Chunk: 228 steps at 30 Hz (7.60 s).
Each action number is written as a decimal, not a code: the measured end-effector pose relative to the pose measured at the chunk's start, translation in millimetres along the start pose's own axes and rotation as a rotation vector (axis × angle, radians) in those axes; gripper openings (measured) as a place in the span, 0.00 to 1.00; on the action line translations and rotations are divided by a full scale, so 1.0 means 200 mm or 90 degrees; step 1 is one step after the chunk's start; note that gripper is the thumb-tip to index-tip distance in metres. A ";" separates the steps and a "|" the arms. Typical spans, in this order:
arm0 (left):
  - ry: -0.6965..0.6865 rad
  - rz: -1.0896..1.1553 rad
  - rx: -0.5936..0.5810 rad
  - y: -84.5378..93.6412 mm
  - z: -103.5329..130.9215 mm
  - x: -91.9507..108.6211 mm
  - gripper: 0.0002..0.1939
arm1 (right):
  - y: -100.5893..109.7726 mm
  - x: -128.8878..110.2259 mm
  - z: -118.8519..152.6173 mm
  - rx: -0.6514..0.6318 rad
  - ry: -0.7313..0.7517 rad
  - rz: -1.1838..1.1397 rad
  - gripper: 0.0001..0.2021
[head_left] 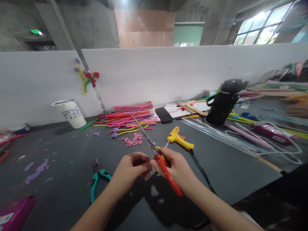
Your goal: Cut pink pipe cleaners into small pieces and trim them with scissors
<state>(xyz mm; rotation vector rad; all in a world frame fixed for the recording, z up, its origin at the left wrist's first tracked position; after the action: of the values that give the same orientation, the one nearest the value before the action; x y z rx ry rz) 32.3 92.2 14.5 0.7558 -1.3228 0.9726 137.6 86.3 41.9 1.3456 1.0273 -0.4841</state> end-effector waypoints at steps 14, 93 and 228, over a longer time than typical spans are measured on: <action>-0.157 0.104 0.108 0.15 0.06 0.18 0.02 | -0.01 0.03 0.07 -0.029 0.007 0.413 0.16; -0.019 -0.074 -0.016 -0.03 0.02 0.04 0.03 | -0.02 -0.01 0.00 -0.023 -0.007 -0.080 0.08; 0.004 -0.008 -0.074 -0.08 0.01 0.01 0.04 | -0.07 0.07 0.00 -0.043 -0.105 -0.271 0.02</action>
<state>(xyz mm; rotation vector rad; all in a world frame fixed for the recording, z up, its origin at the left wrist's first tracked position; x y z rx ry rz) 46.1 83.1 19.1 0.6708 -1.3556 0.8786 134.2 87.0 23.0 1.0066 1.1836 -0.8563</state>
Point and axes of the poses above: each hand's wrist, its own z-axis away from the middle knuckle, its own y-axis out of the back of the hand, x = y × z, the point moved 10 cm from there along -z, towards the middle knuckle, and after that the axes turned 9 degrees about -x, right-handed, at the moved point
